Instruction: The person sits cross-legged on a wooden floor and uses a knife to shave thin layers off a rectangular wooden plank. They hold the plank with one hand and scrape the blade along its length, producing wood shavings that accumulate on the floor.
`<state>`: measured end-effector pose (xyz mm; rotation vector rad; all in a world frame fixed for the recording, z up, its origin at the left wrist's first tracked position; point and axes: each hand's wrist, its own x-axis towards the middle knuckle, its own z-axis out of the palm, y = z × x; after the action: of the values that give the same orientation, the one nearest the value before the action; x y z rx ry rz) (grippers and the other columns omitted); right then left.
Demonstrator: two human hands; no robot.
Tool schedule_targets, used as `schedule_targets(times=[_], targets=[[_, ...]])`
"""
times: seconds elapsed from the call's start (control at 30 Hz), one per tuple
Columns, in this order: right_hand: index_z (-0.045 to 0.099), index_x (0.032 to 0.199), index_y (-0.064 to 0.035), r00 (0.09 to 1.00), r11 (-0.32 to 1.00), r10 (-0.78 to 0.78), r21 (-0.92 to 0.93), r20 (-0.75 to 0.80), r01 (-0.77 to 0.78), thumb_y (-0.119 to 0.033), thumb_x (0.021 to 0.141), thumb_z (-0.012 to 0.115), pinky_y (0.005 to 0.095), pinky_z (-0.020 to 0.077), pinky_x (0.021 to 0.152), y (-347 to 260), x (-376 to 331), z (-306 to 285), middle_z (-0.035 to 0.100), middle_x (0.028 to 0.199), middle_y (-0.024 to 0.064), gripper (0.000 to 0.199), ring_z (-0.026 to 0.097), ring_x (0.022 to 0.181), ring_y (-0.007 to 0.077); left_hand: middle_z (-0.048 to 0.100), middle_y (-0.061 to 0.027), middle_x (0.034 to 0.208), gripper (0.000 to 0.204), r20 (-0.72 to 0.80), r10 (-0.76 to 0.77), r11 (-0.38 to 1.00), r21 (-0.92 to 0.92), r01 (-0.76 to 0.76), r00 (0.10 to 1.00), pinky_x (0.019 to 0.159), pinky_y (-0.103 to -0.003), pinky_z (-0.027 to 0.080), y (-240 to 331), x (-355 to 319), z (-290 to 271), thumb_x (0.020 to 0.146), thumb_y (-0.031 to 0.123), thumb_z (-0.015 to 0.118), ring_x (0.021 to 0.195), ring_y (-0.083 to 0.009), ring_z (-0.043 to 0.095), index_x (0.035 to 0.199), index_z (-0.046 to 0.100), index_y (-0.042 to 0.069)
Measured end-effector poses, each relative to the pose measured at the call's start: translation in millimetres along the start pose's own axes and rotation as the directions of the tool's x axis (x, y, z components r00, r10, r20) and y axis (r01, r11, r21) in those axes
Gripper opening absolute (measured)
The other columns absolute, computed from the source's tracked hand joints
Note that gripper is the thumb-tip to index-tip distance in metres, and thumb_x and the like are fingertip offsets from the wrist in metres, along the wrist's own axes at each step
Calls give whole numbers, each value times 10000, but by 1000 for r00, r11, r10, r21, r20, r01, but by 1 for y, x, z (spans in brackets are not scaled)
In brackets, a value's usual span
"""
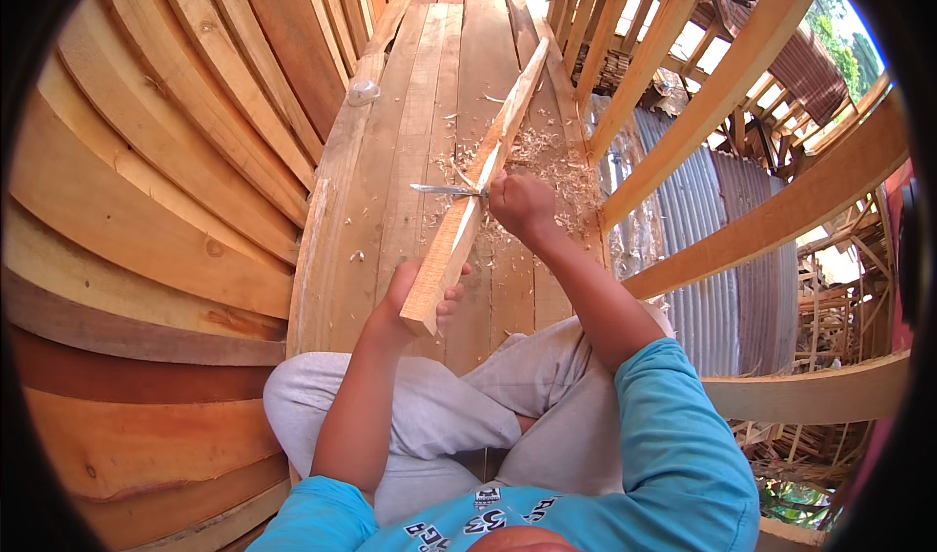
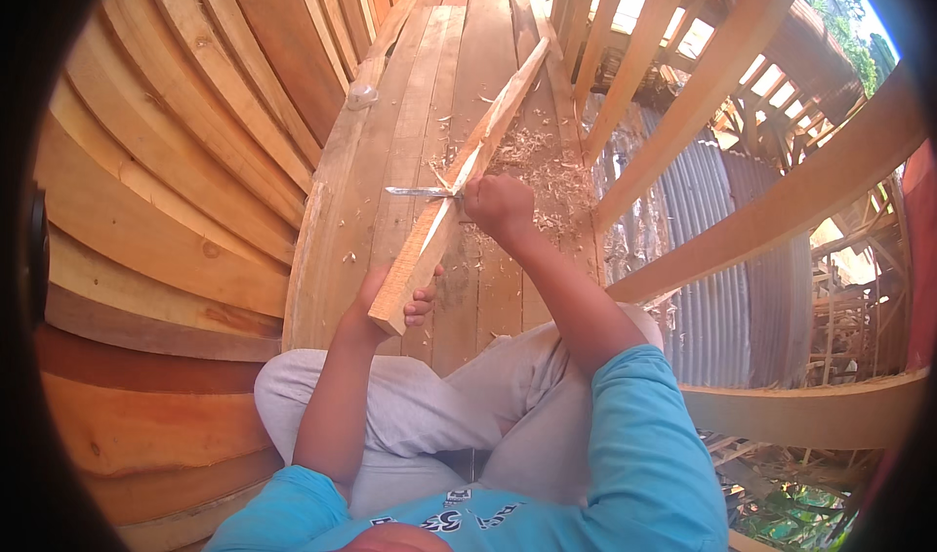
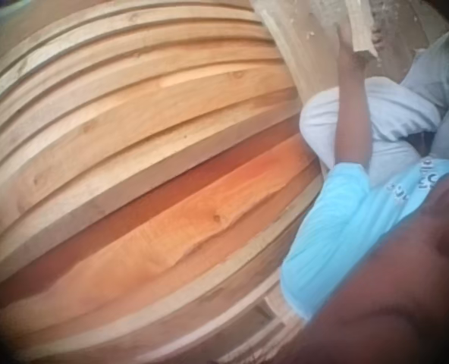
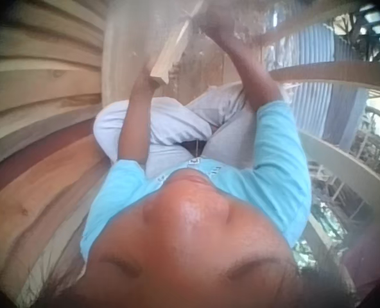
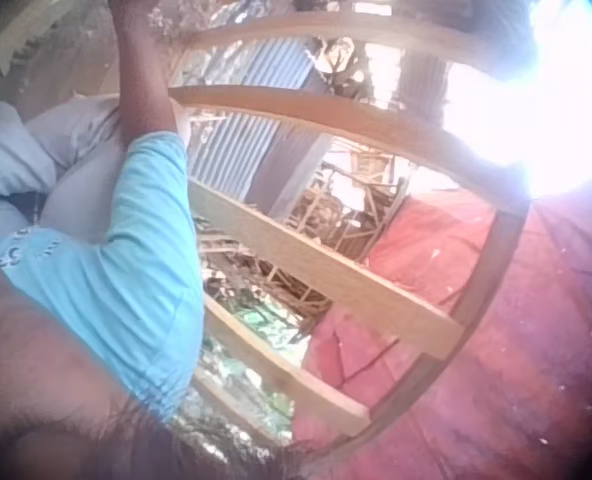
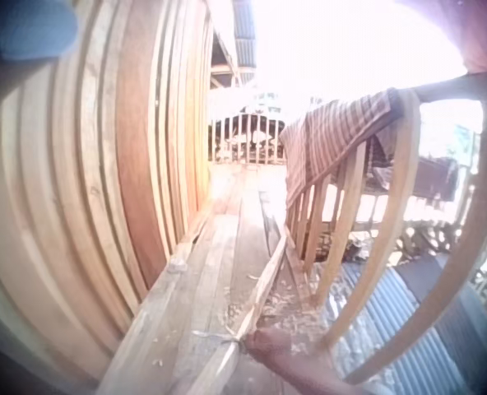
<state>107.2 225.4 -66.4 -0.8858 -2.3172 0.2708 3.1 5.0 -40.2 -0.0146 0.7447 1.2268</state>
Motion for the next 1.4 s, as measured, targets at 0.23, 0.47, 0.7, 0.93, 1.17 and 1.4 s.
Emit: schedule_targets(times=[0.23, 0.47, 0.7, 0.93, 1.17, 1.4], targets=[[616, 533, -34, 994, 993, -109, 40, -4, 109, -273, 960, 446, 497, 506, 523, 12, 3, -3, 567, 504, 186, 518, 597, 470, 387, 498, -57, 698, 473, -51, 27, 986, 163, -19, 998, 423, -292, 431, -8, -10, 4, 1021, 362, 310, 483, -148, 496, 1222, 514, -15], [613, 558, -25, 991, 992, -91, 98, 95, 81, -273, 962, 441, 509, 496, 537, -3, -5, -5, 584, 551, 217, 504, 599, 501, 409, 505, -62, 698, 472, -70, 59, 984, 173, -46, 996, 430, -284, 438, -1, -10, 2, 1018, 366, 334, 486, -144, 496, 1220, 517, -20], [623, 533, -27, 978, 996, 78, 32, 193, -86, -286, 950, 450, 517, 503, 513, -45, -27, -15, 559, 497, 207, 521, 594, 453, 399, 508, -72, 680, 460, -27, -8, 998, 63, 10, 1000, 427, -287, 431, 5, -11, -9, 1019, 379, 352, 484, -153, 500, 1194, 543, -1], [505, 502, -106, 935, 951, -290, 44, -203, 305, -174, 910, 502, 441, 467, 440, 28, 6, 17, 522, 469, 117, 414, 561, 417, 315, 521, -71, 707, 454, 1, -8, 1000, 21, 8, 1000, 456, -292, 439, -10, -8, 6, 1021, 384, 348, 502, -155, 504, 1195, 542, 12], [456, 543, -138, 853, 912, -410, -121, -322, 392, -195, 910, 491, 397, 450, 440, 28, 6, 18, 490, 500, 60, 373, 543, 433, 261, 515, -63, 720, 431, 25, -14, 1000, 0, 14, 1000, 465, -297, 440, -8, -7, 5, 1022, 377, 356, 512, -151, 502, 1186, 542, 25], [481, 539, -111, 882, 912, -411, -106, -232, 397, -248, 941, 455, 442, 460, 484, 31, 11, 8, 507, 510, 92, 426, 551, 453, 301, 517, -67, 715, 428, 52, -21, 1000, -8, 21, 998, 462, -297, 444, -8, -5, 4, 1019, 372, 363, 513, -152, 508, 1174, 539, 14]])
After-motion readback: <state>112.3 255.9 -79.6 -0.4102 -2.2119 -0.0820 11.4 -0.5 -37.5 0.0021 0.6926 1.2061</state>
